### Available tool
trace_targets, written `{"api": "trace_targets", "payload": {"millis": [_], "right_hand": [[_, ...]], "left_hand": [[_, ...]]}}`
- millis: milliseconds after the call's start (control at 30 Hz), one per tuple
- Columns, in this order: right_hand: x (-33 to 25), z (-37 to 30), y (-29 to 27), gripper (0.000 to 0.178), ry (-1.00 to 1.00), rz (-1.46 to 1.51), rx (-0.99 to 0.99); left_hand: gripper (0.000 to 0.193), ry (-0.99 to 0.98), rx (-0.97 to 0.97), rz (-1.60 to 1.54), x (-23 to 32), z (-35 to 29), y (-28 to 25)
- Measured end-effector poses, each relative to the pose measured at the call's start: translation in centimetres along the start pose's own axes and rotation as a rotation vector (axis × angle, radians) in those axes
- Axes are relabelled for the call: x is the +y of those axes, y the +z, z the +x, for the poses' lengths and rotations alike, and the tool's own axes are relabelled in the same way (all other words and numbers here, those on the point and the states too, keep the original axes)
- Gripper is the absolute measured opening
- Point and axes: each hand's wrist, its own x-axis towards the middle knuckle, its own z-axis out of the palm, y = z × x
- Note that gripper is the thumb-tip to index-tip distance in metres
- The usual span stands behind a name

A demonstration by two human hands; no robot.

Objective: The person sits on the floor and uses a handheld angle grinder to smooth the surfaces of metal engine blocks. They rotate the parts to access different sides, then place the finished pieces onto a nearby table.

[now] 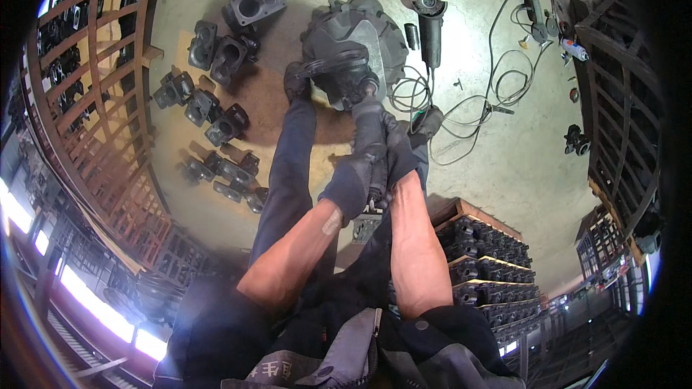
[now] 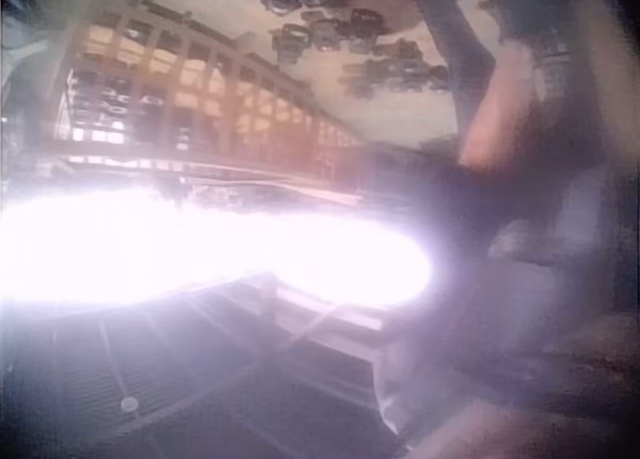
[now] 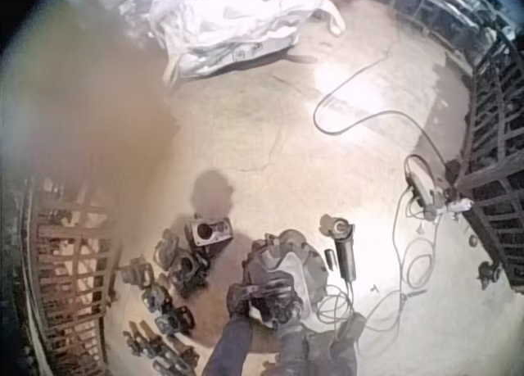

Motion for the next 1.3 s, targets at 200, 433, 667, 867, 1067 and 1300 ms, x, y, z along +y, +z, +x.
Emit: {"api": "trace_targets", "payload": {"millis": [200, 433, 667, 867, 1067, 1300], "right_hand": [[0.2, 0.6, -0.9, 0.043, 0.005, 0.029, -0.008], [0.2, 0.7, -0.5, 0.044, -0.075, -0.007, 0.01], [0.1, 0.5, -1.5, 0.042, -0.058, 0.002, -0.045], [-0.9, -5.8, -0.4, 0.05, -0.055, 0.197, -0.26], [-6.4, -10.5, -4.1, 0.05, -0.187, -0.172, -0.159], [-18.2, -9.0, -14.8, 0.037, -0.5, -0.878, 0.078]], "left_hand": [[0.021, 0.101, -0.035, -0.094, -2.6, 0.3, -0.1], [0.016, 0.063, -0.091, -0.118, -3.0, 1.8, -0.8], [0.019, 0.218, -0.037, -0.168, -5.7, 3.4, -0.3], [0.02, 0.126, 0.027, -0.29, -3.3, -1.2, 2.7], [0.036, 0.329, 0.039, -0.117, -3.5, -2.0, 10.6], [0.034, 0.654, 0.098, 0.382, -1.3, 4.3, 17.7]]}}
